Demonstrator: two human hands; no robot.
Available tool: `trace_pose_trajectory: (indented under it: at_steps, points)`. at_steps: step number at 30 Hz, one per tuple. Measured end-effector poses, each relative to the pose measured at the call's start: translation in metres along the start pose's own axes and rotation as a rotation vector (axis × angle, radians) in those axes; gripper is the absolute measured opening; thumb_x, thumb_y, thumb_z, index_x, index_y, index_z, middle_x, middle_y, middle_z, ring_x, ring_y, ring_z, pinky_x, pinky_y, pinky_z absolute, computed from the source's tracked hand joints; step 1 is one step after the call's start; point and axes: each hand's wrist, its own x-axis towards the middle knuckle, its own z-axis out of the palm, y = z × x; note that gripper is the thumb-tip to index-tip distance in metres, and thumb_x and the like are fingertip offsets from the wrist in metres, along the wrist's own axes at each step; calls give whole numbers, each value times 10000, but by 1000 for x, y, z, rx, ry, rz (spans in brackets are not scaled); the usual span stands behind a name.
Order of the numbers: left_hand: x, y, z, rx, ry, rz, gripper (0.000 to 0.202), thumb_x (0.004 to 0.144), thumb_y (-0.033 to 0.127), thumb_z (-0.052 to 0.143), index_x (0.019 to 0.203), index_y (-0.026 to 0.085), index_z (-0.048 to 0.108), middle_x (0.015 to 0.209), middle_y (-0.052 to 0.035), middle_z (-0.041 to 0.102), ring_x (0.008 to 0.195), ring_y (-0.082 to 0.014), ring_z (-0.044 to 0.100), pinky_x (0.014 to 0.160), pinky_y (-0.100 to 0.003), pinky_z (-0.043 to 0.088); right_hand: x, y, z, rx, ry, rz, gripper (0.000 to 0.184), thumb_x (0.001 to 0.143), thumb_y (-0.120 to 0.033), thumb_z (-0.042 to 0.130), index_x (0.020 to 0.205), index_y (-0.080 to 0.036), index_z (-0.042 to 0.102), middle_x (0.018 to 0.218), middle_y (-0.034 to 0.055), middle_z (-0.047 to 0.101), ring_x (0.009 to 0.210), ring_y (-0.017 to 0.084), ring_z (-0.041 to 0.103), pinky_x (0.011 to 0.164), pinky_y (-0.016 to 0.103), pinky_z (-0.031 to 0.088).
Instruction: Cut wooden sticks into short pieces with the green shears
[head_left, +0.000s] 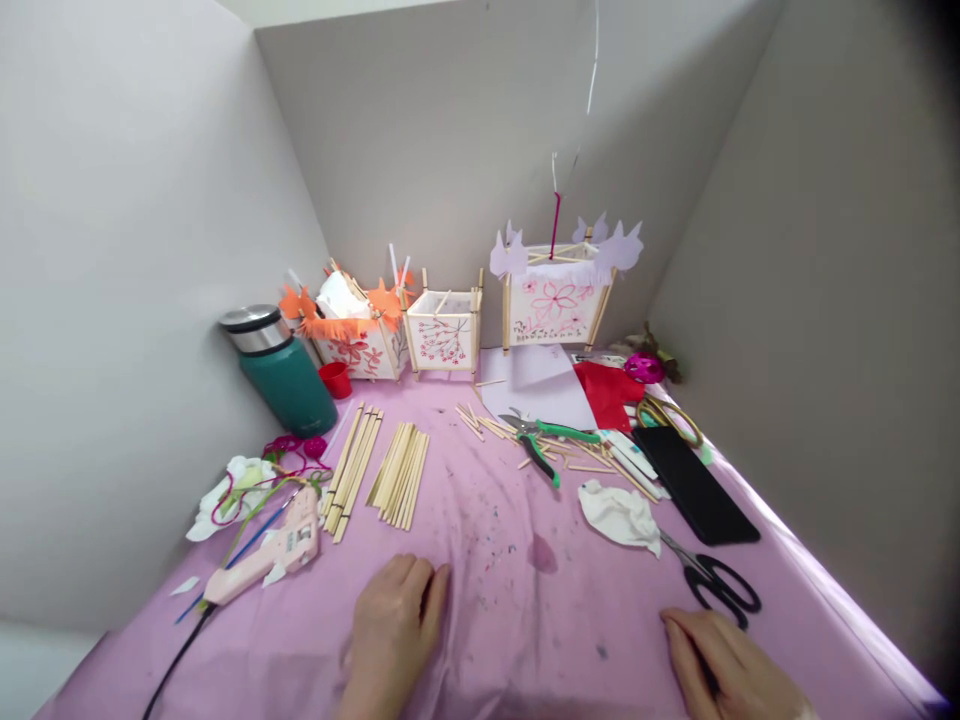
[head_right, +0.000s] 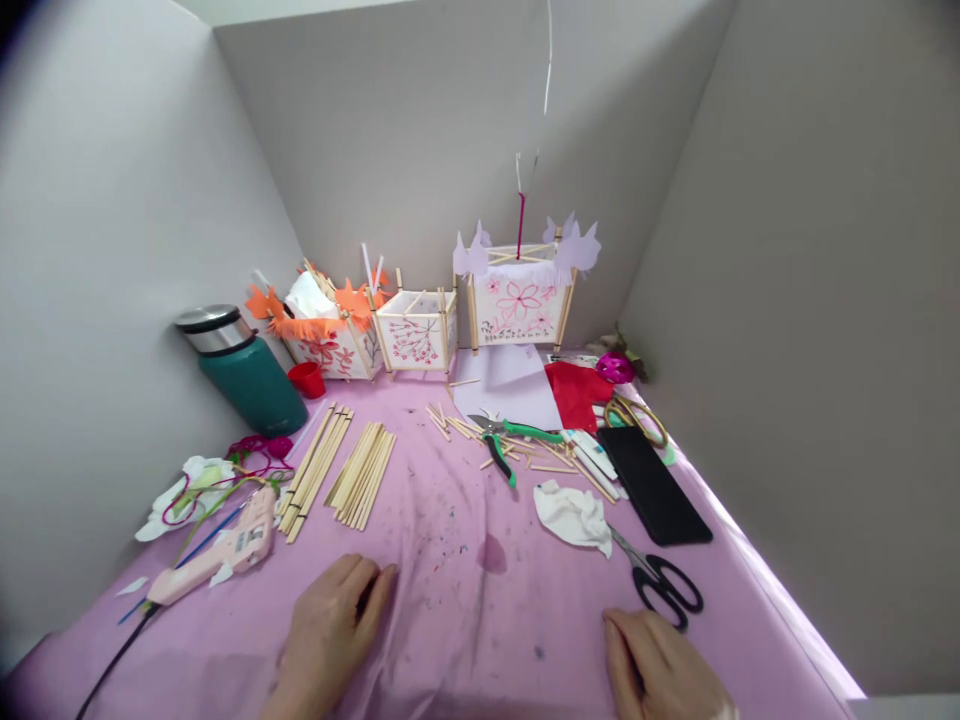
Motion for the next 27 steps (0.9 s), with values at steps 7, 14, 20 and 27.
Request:
trace_pose_trajectory:
  at_steps: [7,14,20,27]
  points:
    - [1,-2,1,-5,11,27,330,936,303,465,624,215,523,594,-4,540,579,-151,556,574,-287,388,5,-9,-3,50,15,38,148,923,-281,513,936,-202,638,805,42,663,737,164,641,677,249,474]
    - [3,-2,1,-7,38,54,345,939,312,449,615,218,523,585,-3,544,565,-148,559,561,-277,397,7,-13,-3,75,41,65,157,913,-276,521,916,-195,655,791,47,660,729,160,640,676,245,478]
    - [4,-4,2,-15,42,68,340,938,311,452,619,217,523,582,2,542,556,-144,561,550,-271,402,7,-15,-3,64,24,93,151,925,-265,512,932,-191,643,806,54,653,747,167,630,683,256,477]
    - [2,-6,4,-10,40,73,351,940,329,444,616,219,523,579,-2,542,556,-146,558,552,-274,406,8,-11,-3,33,41,59,135,913,-258,526,923,-200,647,781,44,656,708,160,636,643,239,483]
